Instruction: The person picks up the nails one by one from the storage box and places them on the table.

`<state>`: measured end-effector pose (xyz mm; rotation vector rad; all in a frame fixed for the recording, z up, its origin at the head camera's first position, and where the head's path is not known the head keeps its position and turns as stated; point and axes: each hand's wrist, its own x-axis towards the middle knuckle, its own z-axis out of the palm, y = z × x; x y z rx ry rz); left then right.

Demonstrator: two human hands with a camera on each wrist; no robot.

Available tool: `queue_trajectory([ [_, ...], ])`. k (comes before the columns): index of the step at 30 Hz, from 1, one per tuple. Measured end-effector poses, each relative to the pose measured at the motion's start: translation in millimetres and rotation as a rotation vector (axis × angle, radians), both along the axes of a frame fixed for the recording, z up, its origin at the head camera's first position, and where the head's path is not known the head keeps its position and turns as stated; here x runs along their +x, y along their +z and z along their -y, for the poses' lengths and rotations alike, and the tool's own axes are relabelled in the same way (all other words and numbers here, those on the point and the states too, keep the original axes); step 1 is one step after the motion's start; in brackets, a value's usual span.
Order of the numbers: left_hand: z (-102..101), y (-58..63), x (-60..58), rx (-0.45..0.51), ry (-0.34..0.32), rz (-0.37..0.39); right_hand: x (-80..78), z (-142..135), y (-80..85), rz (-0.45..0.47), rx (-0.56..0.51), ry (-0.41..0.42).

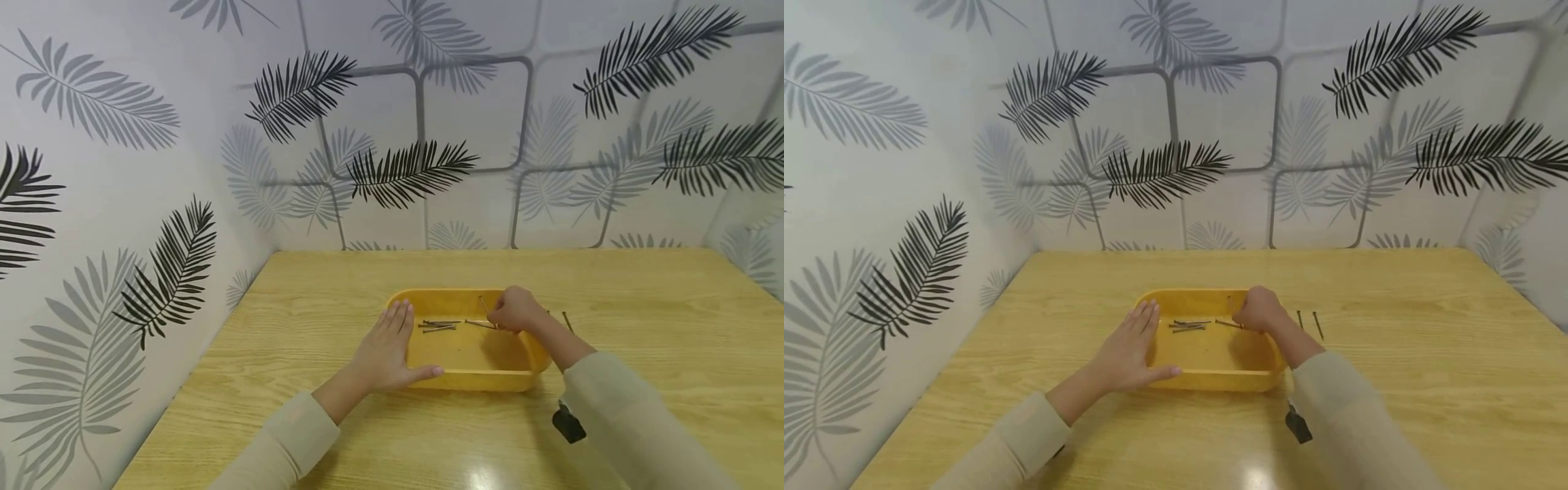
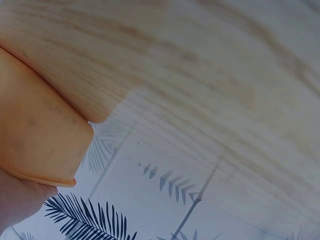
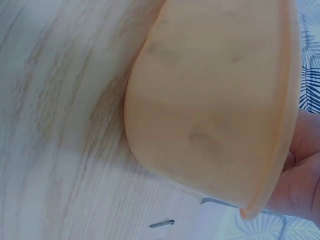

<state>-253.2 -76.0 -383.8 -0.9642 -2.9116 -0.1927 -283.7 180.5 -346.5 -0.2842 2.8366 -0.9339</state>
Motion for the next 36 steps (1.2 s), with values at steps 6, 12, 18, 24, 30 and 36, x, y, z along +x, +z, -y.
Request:
queue_trajectory([
  [6,0,0.8,0.4,0.000,-0.002,0.006,-0.5,-3,3.2,0.011,-0.013,-0.052],
  [12,-1,1.6,1.1,-0.003,0.005,0.014,1.0,-6,7.1,0.021,-0.033,-0.075],
  [18,-1,1.6,1.0,-0.014,0.003,0.014,0.6,-12,13.4,0.015,-0.068,-0.101],
  [24,0,2.0,1.1,-0.011,0.000,0.013,0.4,-19,18.3,0.008,-0.075,-0.137],
  [30,0,2.2,1.0,-0.004,-0.004,0.011,0.9,-25,20.9,-0.008,-0.085,-0.161],
  [36,0,2.5,1.4,-0.005,-0.006,0.003,0.4,-36,21.9,-0.010,-0.077,-0.175],
])
